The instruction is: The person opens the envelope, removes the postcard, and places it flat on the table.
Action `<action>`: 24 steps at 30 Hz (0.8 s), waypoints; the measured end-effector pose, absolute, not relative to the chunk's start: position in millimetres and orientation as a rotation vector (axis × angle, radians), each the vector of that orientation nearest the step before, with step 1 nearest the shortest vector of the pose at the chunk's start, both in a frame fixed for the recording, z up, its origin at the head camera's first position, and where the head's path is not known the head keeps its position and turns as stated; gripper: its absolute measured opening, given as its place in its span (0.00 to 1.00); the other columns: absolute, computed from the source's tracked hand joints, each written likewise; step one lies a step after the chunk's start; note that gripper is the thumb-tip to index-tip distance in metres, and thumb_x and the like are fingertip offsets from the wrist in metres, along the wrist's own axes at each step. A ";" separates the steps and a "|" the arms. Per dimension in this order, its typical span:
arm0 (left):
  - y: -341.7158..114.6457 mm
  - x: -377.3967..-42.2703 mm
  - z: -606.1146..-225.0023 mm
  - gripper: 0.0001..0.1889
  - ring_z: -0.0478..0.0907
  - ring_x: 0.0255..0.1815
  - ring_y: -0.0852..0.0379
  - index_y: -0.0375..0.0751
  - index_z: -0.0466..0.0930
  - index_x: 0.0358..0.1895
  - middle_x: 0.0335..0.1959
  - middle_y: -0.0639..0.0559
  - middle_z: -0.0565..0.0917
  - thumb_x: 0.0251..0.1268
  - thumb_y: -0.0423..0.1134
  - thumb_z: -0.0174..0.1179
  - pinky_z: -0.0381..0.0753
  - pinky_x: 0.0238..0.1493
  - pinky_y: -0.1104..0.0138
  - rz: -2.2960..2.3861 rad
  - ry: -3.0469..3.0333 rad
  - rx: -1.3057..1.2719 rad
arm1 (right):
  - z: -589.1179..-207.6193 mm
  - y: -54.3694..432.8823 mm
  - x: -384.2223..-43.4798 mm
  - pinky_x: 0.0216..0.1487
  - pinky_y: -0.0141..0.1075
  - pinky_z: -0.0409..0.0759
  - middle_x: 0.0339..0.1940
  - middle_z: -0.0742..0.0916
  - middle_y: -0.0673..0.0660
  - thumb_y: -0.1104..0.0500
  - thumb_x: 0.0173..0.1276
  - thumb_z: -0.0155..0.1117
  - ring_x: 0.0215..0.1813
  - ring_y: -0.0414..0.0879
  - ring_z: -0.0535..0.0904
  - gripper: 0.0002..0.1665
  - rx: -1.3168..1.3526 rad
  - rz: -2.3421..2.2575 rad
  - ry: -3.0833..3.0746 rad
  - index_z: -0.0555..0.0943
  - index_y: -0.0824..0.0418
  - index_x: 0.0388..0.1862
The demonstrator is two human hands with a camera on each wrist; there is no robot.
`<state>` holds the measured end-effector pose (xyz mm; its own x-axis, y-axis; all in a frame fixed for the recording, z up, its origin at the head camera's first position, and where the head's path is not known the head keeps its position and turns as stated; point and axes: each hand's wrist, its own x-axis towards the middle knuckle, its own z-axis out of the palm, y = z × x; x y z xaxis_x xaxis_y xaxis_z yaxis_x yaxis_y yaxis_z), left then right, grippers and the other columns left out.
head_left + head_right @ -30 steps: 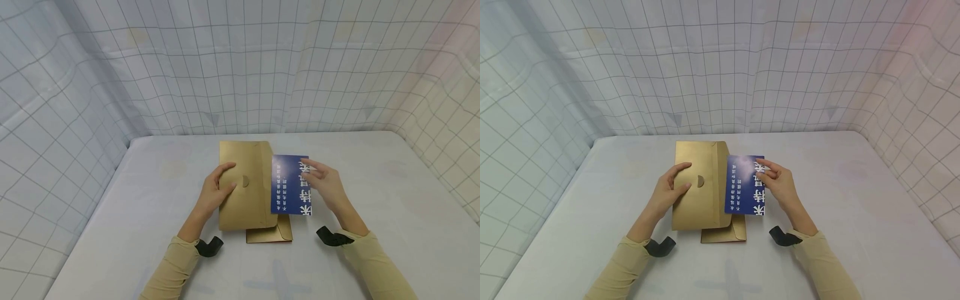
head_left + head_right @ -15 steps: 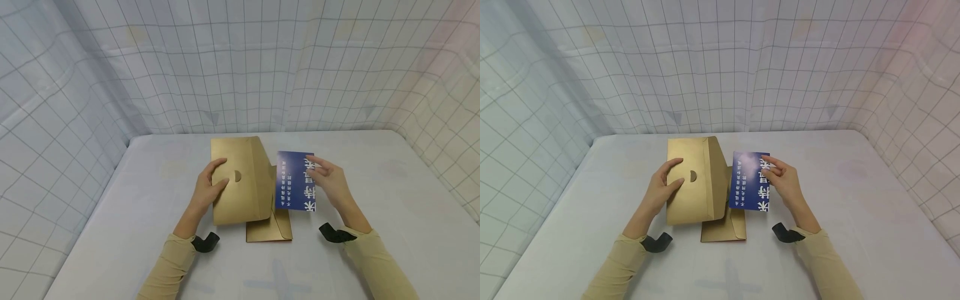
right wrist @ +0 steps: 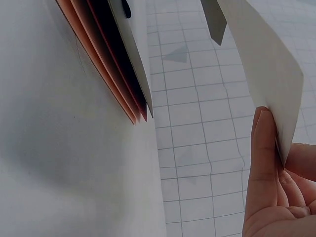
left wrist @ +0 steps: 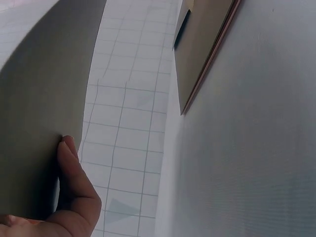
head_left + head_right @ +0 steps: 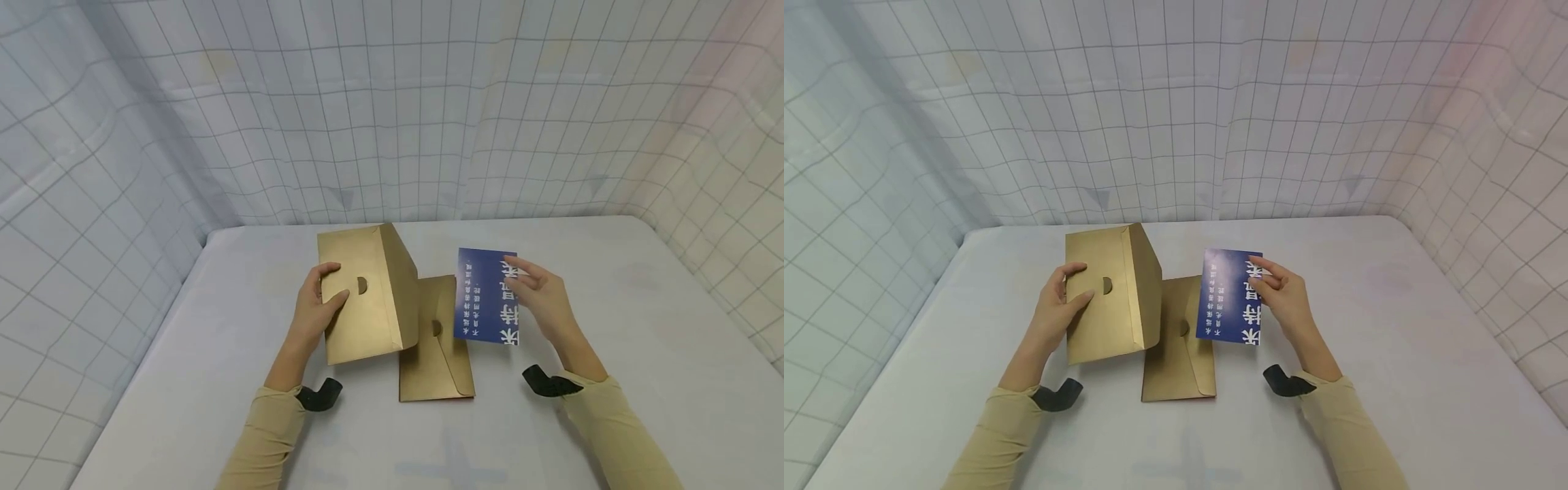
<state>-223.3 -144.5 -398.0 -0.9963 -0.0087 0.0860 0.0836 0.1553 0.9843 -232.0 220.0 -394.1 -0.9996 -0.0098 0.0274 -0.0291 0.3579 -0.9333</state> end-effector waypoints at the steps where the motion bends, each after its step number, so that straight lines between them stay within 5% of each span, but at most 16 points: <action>1: -145.1 -223.5 -397.5 0.27 0.62 0.67 0.50 0.34 0.58 0.65 0.68 0.41 0.64 0.62 0.22 0.53 0.67 0.60 0.73 -1.997 -2.334 -0.060 | -393.9 220.4 -232.3 0.44 0.23 0.79 0.54 0.83 0.65 0.51 0.70 0.55 0.39 0.27 0.81 0.29 0.031 1.769 -2.574 0.67 0.54 0.68; 4: -145.5 -224.5 -397.4 0.26 0.69 0.60 0.54 0.34 0.60 0.63 0.64 0.38 0.68 0.62 0.23 0.53 0.72 0.46 0.81 -1.997 -2.336 -0.006 | -393.6 222.0 -233.1 0.44 0.23 0.79 0.49 0.86 0.57 0.51 0.69 0.56 0.39 0.27 0.81 0.28 0.011 1.768 -2.566 0.68 0.55 0.67; 9: -145.6 -224.4 -399.5 0.23 0.73 0.45 0.70 0.34 0.62 0.59 0.59 0.37 0.72 0.61 0.23 0.55 0.75 0.40 0.79 -2.008 -2.324 0.074 | -395.5 226.5 -233.0 0.44 0.22 0.78 0.40 0.86 0.43 0.51 0.68 0.57 0.40 0.28 0.81 0.28 0.004 1.767 -2.546 0.69 0.55 0.66; 15: -148.2 -223.1 -400.1 0.22 0.75 0.39 0.72 0.35 0.65 0.59 0.56 0.34 0.74 0.60 0.24 0.56 0.76 0.38 0.77 -2.019 -2.287 0.120 | -397.6 230.7 -234.0 0.52 0.31 0.79 0.55 0.83 0.63 0.49 0.69 0.55 0.44 0.27 0.78 0.28 -0.021 1.720 -2.568 0.68 0.53 0.67; 18: -149.2 -222.9 -399.7 0.22 0.75 0.40 0.73 0.34 0.66 0.58 0.56 0.34 0.74 0.60 0.24 0.56 0.76 0.39 0.78 -2.011 -2.277 0.131 | -399.2 232.3 -235.0 0.55 0.35 0.79 0.58 0.81 0.64 0.47 0.70 0.54 0.46 0.27 0.77 0.28 -0.051 1.710 -2.584 0.68 0.51 0.67; 24: -151.0 -223.0 -399.9 0.21 0.74 0.40 0.75 0.32 0.67 0.57 0.57 0.35 0.74 0.60 0.24 0.56 0.75 0.40 0.80 -1.996 -2.270 0.140 | -402.9 237.0 -237.2 0.48 0.23 0.78 0.41 0.85 0.42 0.50 0.69 0.55 0.43 0.28 0.78 0.28 -0.062 1.778 -2.534 0.68 0.53 0.67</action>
